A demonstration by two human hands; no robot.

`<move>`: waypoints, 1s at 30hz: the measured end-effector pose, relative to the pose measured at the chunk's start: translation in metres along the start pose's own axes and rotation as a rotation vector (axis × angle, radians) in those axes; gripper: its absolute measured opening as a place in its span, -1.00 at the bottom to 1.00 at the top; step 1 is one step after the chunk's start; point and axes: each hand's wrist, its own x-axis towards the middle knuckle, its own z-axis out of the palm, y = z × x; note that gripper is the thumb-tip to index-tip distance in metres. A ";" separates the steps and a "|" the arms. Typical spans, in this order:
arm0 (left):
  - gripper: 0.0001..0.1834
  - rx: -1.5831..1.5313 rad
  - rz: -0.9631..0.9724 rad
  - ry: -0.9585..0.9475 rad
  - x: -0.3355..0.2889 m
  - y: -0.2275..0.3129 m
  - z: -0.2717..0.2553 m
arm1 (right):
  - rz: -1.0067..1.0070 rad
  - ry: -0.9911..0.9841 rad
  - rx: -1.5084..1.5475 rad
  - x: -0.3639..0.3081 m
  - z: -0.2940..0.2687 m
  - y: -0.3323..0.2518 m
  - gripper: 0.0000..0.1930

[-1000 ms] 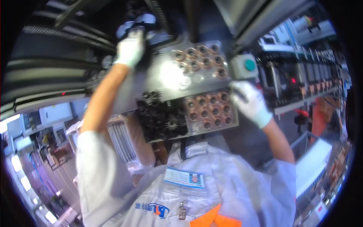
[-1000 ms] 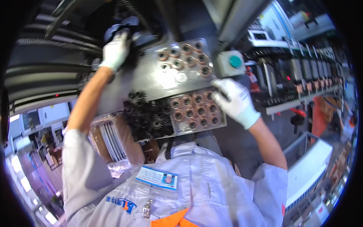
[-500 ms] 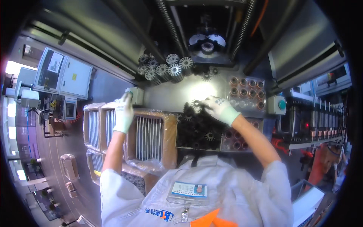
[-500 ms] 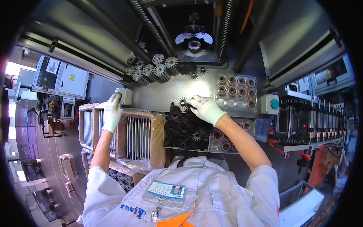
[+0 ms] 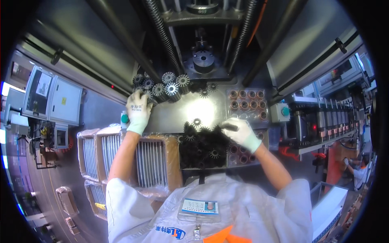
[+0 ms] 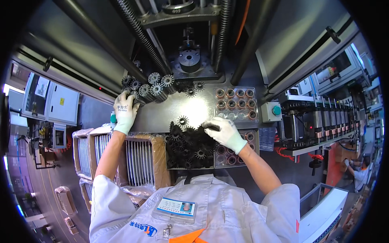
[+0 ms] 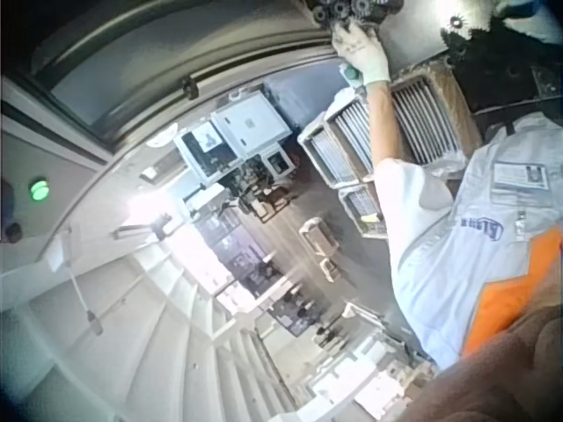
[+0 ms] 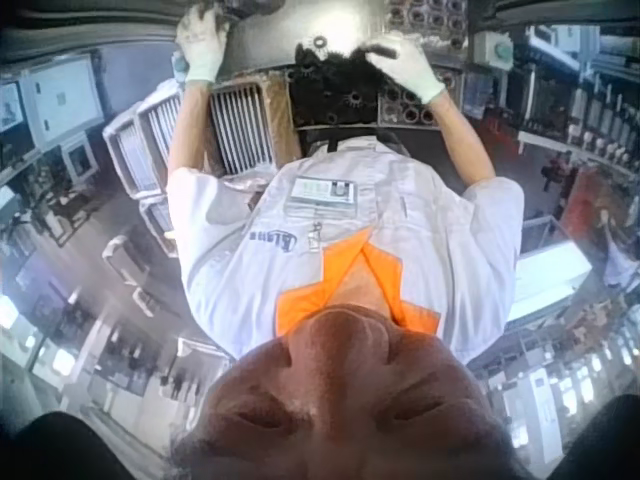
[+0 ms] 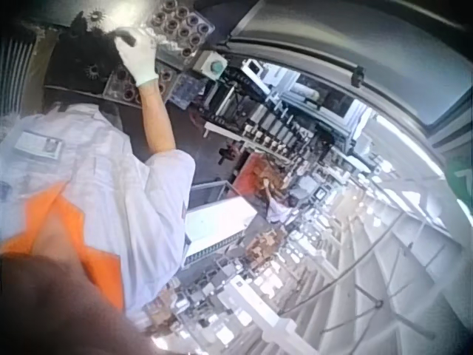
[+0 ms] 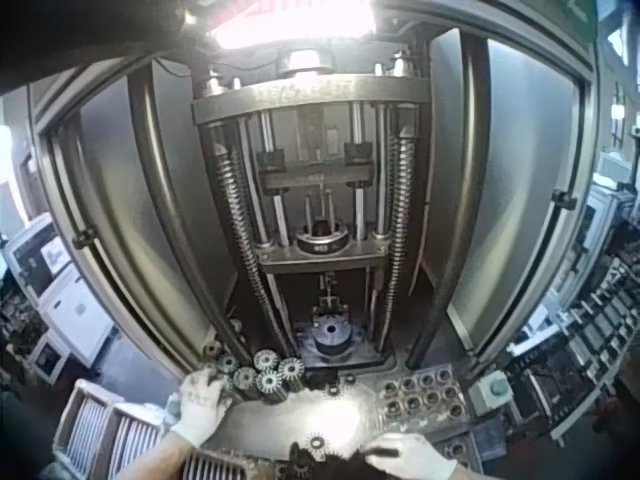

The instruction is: The person places metal components into a press machine, operates the press, and then organizes the assembled rotors into a storage rack.

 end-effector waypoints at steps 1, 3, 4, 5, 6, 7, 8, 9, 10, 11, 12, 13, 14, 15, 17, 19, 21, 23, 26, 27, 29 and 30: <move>-0.59 -0.015 0.037 0.011 -0.001 0.001 -0.002 | 0.062 0.022 0.105 -0.005 -0.001 0.000 -0.80; -0.59 0.004 0.112 0.001 -0.003 0.006 -0.008 | 0.091 0.020 0.162 -0.009 -0.004 -0.001 -0.79; -0.57 -0.020 0.107 -0.031 -0.011 0.004 -0.009 | 0.118 0.001 0.222 -0.009 -0.005 -0.001 -0.78; -0.56 -0.044 0.102 -0.061 -0.019 0.002 -0.010 | 0.121 -0.004 0.242 -0.005 -0.006 -0.007 -0.79; -0.58 -0.049 0.042 -0.079 -0.023 0.011 -0.017 | 0.126 0.010 0.217 -0.003 -0.008 -0.006 -0.78; -0.60 -0.054 -0.020 -0.096 -0.029 0.020 -0.026 | 0.129 0.021 0.192 0.001 -0.009 -0.005 -0.77; -0.61 -0.169 -0.063 -0.111 -0.034 0.024 -0.040 | 0.165 0.043 0.358 0.007 -0.009 -0.009 -0.75; -0.62 -0.297 -0.101 -0.129 -0.037 0.030 -0.050 | 0.208 0.071 0.519 0.014 -0.010 -0.011 -0.72; -0.62 -0.399 -0.099 -0.089 -0.036 0.037 -0.071 | 0.201 0.076 0.580 0.025 -0.016 -0.015 -0.68; -0.63 -0.453 -0.119 -0.068 -0.035 0.047 -0.085 | 0.111 0.136 0.603 0.038 -0.023 -0.020 -0.69; -0.64 -0.542 -0.174 -0.078 -0.036 0.052 -0.098 | 0.046 0.156 0.545 0.056 -0.032 -0.028 -0.70; -0.65 -0.633 -0.229 -0.089 -0.038 0.055 -0.105 | -0.017 0.176 0.487 0.075 -0.041 -0.035 -0.71; -0.68 -0.728 -0.254 -0.054 -0.041 0.056 -0.106 | -0.051 0.227 0.473 0.095 -0.048 -0.041 -0.71; -0.68 -0.723 -0.255 -0.042 -0.044 0.058 -0.108 | -0.087 0.273 0.465 0.116 -0.052 -0.046 -0.71; -0.64 -0.784 -0.250 -0.017 -0.047 0.063 -0.115 | -0.070 0.350 0.562 0.157 -0.057 -0.058 -0.71; -0.64 -0.797 -0.244 -0.004 -0.045 0.070 -0.115 | -0.107 0.437 0.629 0.193 -0.059 -0.055 -0.72; -0.64 -0.838 -0.252 0.004 -0.039 0.079 -0.115 | -0.110 0.549 0.535 0.222 -0.058 -0.047 -0.71; -0.64 -0.874 -0.244 0.024 -0.030 0.085 -0.111 | -0.031 0.570 0.497 0.245 -0.061 -0.032 -0.68; -0.64 -0.896 -0.223 0.058 -0.012 0.092 -0.109 | 0.142 0.530 0.384 0.269 -0.062 -0.012 -0.65; -0.64 -0.891 -0.203 0.068 -0.005 0.097 -0.108 | 0.147 0.535 0.382 0.275 -0.064 -0.004 -0.65; -0.66 -0.915 -0.203 0.059 0.015 0.104 -0.110 | 0.200 0.538 0.213 0.287 -0.067 0.006 -0.66; -0.67 -0.923 -0.170 0.088 0.024 0.106 -0.107 | 0.216 0.515 0.217 0.288 -0.069 0.007 -0.65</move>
